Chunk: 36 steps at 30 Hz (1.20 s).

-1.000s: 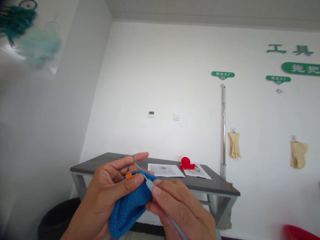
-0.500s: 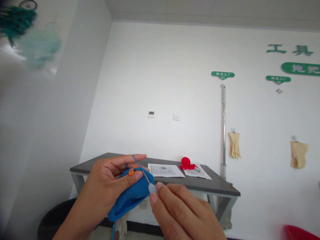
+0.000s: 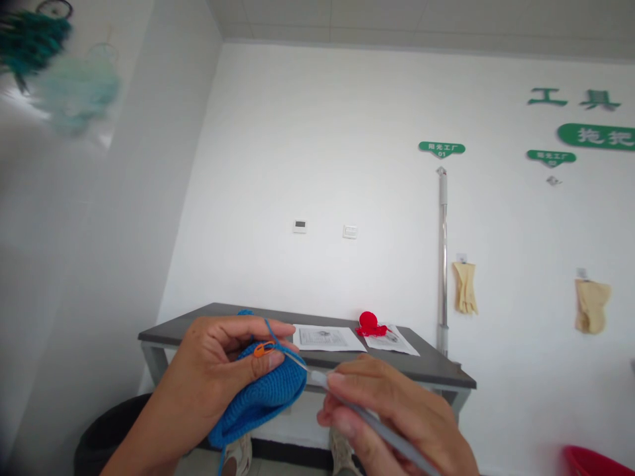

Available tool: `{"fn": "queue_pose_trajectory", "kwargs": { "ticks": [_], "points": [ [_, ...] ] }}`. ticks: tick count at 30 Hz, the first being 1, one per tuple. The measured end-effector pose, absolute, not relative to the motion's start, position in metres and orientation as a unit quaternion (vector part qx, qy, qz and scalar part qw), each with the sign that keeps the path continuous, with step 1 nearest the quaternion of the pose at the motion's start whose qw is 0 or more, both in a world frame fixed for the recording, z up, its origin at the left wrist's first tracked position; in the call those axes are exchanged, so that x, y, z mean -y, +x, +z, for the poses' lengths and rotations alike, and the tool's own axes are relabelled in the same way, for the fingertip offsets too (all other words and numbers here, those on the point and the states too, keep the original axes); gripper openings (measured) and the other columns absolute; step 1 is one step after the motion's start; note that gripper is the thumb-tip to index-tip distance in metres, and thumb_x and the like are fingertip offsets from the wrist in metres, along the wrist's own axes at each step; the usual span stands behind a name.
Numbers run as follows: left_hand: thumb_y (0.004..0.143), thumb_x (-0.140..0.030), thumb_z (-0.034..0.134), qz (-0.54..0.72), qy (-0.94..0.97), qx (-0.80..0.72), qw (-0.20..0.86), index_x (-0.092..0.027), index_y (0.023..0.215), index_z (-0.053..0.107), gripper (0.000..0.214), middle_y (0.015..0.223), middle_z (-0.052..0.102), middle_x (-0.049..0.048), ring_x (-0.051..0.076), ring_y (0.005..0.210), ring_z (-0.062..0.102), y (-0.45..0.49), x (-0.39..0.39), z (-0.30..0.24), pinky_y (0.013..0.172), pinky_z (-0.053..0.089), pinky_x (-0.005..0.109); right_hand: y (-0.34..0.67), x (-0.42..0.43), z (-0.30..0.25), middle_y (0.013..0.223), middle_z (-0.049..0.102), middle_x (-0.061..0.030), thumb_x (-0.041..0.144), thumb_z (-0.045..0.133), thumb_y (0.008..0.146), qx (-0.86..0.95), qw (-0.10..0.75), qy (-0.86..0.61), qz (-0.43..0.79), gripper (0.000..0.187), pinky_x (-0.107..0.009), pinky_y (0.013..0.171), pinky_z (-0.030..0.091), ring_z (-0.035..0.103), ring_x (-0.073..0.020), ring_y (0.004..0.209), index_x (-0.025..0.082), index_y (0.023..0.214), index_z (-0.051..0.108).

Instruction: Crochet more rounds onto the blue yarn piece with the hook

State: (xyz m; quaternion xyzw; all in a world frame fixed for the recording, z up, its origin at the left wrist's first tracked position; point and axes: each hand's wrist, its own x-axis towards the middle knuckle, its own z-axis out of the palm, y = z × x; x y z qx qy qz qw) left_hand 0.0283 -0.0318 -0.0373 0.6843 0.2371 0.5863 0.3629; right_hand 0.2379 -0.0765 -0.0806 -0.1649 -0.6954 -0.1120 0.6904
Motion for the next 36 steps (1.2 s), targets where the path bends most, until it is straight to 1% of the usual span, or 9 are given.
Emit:
{"fn": "queue_pose_trajectory", "kwargs": {
  "ticks": [4,7,10,13,15,19,25,30,36],
  "points": [
    [0.074,-0.028,0.083,0.581,0.677,-0.215,0.397,-0.015,0.1,0.088,0.03,0.084,0.084,0.0084,0.021,0.074,0.07,0.037,0.03,-0.042,0.069,0.053,0.03,0.222,0.057,-0.087,0.077,0.082,-0.0083,0.037,0.077,0.095,0.592,0.752,-0.141,0.253,0.015,-0.025,0.052,0.064,0.076,-0.0174,0.057,0.024,0.099,0.085],
    [0.076,-0.029,0.082,0.585,0.668,-0.193,0.417,-0.012,0.116,0.084,0.043,0.082,0.081,0.0071,0.02,0.075,0.07,0.045,0.029,-0.045,0.074,0.054,0.031,0.207,0.045,-0.092,0.075,0.079,-0.0062,0.037,0.082,0.091,0.53,0.779,-0.114,0.315,0.015,-0.019,0.05,0.06,0.073,-0.0135,0.058,0.023,0.096,0.085],
    [0.075,-0.028,0.084,0.609,0.648,-0.181,0.42,-0.01,0.123,0.08,0.051,0.078,0.076,0.0028,0.015,0.069,0.063,0.05,0.029,-0.047,0.068,0.051,0.027,0.199,0.041,-0.094,0.072,0.076,-0.003,0.036,0.082,0.092,0.533,0.809,-0.127,0.214,0.013,-0.019,0.048,0.058,0.068,-0.0115,0.053,0.024,0.095,0.085],
    [0.074,-0.027,0.083,0.627,0.63,-0.187,0.418,-0.007,0.128,0.077,0.057,0.072,0.071,-0.0011,0.011,0.061,0.055,0.052,0.029,-0.048,0.059,0.045,0.024,0.196,0.043,-0.093,0.092,0.081,-0.0055,0.029,0.082,0.09,0.547,0.814,-0.189,0.042,0.006,-0.02,0.041,0.054,0.063,-0.0078,0.044,0.026,0.094,0.086],
    [0.075,-0.027,0.082,0.635,0.627,-0.196,0.405,-0.006,0.132,0.075,0.061,0.071,0.07,-0.0017,0.011,0.061,0.054,0.054,0.028,-0.049,0.058,0.045,0.024,0.192,0.046,-0.093,0.098,0.082,-0.0052,0.026,0.082,0.089,0.556,0.801,-0.22,-0.028,0.007,-0.019,0.036,0.049,0.059,-0.0061,0.039,0.028,0.094,0.087],
    [0.083,-0.027,0.077,0.658,0.637,-0.211,0.341,-0.01,0.135,0.074,0.055,0.073,0.074,-0.0007,0.014,0.066,0.06,0.056,0.027,-0.055,0.065,0.05,0.026,0.176,0.05,-0.094,0.101,0.082,-0.0051,0.029,0.079,0.092,0.516,0.825,-0.229,-0.024,0.008,-0.019,0.033,0.047,0.056,-0.0047,0.036,0.027,0.094,0.085],
    [0.09,-0.03,0.075,0.68,0.647,-0.221,0.266,-0.015,0.124,0.081,0.038,0.084,0.081,0.0022,0.019,0.077,0.072,0.057,0.032,-0.059,0.078,0.056,0.029,0.166,0.048,-0.098,0.107,0.081,-0.0072,0.017,0.075,0.093,0.519,0.826,-0.205,-0.08,0.012,-0.021,0.039,0.053,0.062,-0.0067,0.044,0.024,0.099,0.083],
    [0.087,-0.04,0.081,0.705,0.615,-0.204,0.288,-0.014,0.12,0.082,0.042,0.078,0.078,0.0028,0.018,0.071,0.068,0.058,0.039,-0.057,0.069,0.055,0.027,0.167,0.046,-0.102,0.108,0.081,-0.0076,0.009,0.073,0.092,0.532,0.812,-0.199,-0.132,0.019,-0.021,0.042,0.055,0.067,-0.0095,0.053,0.024,0.102,0.083],
    [0.09,-0.032,0.076,0.69,0.602,-0.185,0.356,-0.014,0.108,0.084,0.027,0.075,0.075,0.0019,0.014,0.066,0.062,0.058,0.033,-0.058,0.061,0.05,0.023,0.17,0.044,-0.104,0.108,0.082,-0.0068,0.008,0.073,0.091,0.544,0.795,-0.205,-0.172,0.023,-0.023,0.045,0.059,0.074,-0.0149,0.063,0.024,0.104,0.083]
  ]
}}
